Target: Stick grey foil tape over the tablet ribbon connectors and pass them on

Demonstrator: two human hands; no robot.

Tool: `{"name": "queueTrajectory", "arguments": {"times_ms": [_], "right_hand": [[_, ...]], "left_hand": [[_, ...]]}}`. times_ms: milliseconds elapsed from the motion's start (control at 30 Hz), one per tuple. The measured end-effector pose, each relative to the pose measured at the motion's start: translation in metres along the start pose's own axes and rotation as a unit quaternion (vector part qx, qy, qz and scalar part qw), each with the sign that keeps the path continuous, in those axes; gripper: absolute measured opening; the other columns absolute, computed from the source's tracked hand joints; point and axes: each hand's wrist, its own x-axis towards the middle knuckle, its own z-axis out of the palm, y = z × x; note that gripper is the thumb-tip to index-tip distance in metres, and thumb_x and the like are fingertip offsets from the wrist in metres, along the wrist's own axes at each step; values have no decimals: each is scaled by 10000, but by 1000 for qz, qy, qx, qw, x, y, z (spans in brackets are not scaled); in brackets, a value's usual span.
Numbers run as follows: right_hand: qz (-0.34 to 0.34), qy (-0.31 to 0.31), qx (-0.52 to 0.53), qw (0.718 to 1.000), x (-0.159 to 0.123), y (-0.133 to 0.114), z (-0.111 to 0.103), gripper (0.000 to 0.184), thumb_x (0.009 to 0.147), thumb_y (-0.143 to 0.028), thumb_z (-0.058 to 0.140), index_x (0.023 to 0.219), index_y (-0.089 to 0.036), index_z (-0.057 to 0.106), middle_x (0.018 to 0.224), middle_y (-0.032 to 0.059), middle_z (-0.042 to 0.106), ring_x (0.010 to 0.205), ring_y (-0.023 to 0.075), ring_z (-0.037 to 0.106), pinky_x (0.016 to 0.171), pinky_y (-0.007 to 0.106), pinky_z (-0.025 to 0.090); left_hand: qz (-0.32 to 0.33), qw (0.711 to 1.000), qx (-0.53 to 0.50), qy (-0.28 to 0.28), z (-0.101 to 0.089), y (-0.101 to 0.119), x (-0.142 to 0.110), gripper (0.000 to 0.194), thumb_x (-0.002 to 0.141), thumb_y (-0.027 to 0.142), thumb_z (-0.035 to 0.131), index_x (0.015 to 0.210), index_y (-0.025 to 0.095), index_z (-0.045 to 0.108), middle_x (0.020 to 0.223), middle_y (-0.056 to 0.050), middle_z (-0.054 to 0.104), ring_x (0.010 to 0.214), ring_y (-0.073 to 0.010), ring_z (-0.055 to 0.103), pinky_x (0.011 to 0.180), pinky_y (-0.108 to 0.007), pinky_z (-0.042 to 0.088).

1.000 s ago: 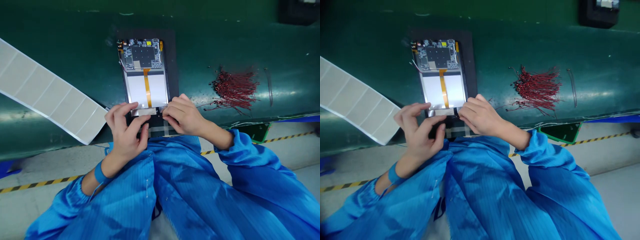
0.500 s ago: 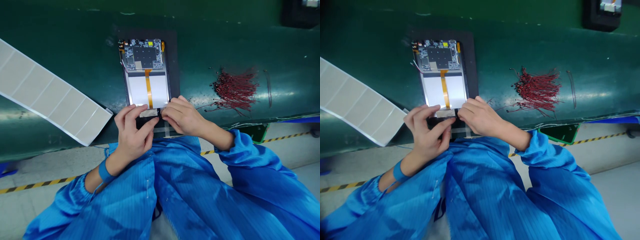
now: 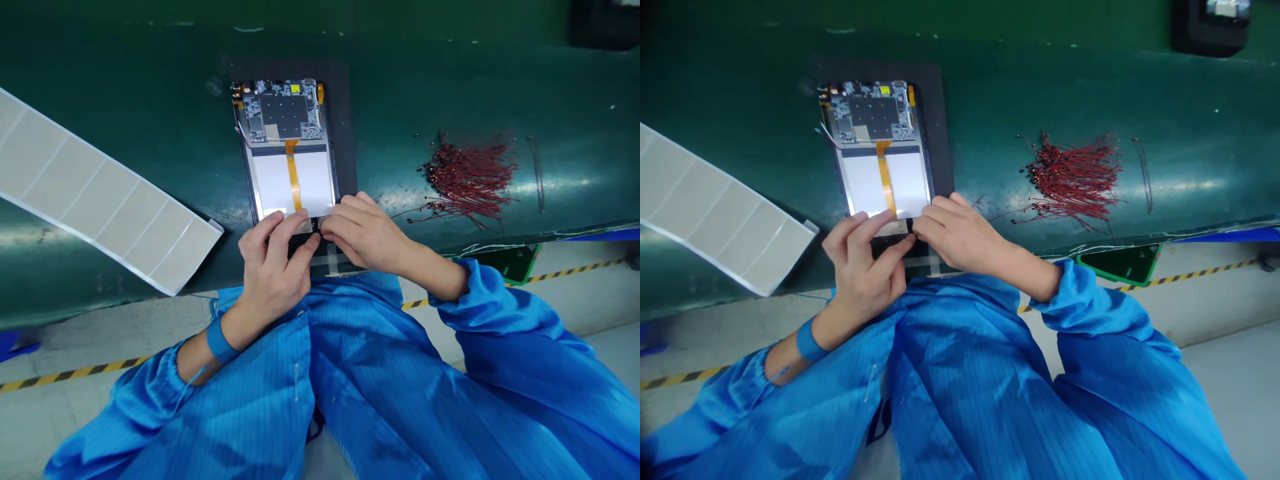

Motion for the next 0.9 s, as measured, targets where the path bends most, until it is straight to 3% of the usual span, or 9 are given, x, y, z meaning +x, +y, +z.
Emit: {"name": "queueTrajectory", "arguments": {"times_ms": [133,300,400,567,633,700,767,833,900], "right_hand": [[28,20,-14,999,-4,1,-1,215,1110,-242,460,1018,-197,649,906,60,675,870,231,502,765,373,277],[42,29,-9,999,-10,3,-3,207,1109,-248,467,1009,-191,639,906,61,682,856,227,501,758,368,267],[42,44,7,998,-10,2,-2,214,1102,-217,453,981,-179,626,895,64,687,839,220,496,760,368,278],[82,31,10,996,-5,-7,1,222,1075,-205,423,945,-190,602,879,72,678,822,231,491,755,387,285],[103,20,10,994,-5,-9,1,222,1068,-212,412,946,-197,597,883,77,670,842,244,499,763,398,298],[145,35,5,989,-5,-7,2,168,1050,-247,451,980,-204,597,941,94,665,904,270,516,793,409,327],[227,75,-13,971,-4,-2,1,152,1032,-324,519,1071,-202,602,1053,128,653,1006,312,525,858,440,371],[311,93,-32,945,0,4,-2,266,1030,-414,558,1153,-182,601,1151,167,628,1094,351,516,935,492,408],[358,60,-20,931,8,8,-6,355,1041,-483,555,1159,-152,603,1192,189,610,1142,362,509,1001,523,433]], "left_hand": [[-15,1000,-12,-7,3,-1,-2,336,902,72,567,1176,209,705,1548,-124,541,1462,-335,431,1162,-535,438],[-23,999,-29,12,-10,-9,-8,493,876,67,588,1322,253,686,1630,-118,454,1500,-350,391,1167,-555,443],[-43,999,-18,18,-18,-10,-10,518,861,74,614,1341,255,690,1571,-130,508,1465,-359,424,1164,-575,443],[-4,1000,-28,-4,-16,-10,-11,553,847,66,626,1351,284,686,1515,-117,563,1432,-355,466,1137,-567,463],[-16,999,-30,-9,-16,-13,-10,557,868,95,644,1389,291,668,1534,-121,553,1442,-361,470,1161,-574,445],[-76,996,-42,-16,-19,-18,-9,609,913,172,662,1508,273,579,1618,-148,474,1501,-382,426,1221,-604,391],[-156,984,-70,-52,-21,-24,-8,748,975,282,645,1666,242,363,1712,-185,347,1592,-404,322,1289,-642,300],[-209,967,-97,-111,-21,-29,-8,869,1019,371,609,1733,208,142,1752,-221,256,1651,-425,203,1321,-691,203],[-231,956,-108,-147,-17,-31,-8,898,1038,412,588,1740,201,69,1762,-239,218,1662,-453,142,1315,-750,123]]}}
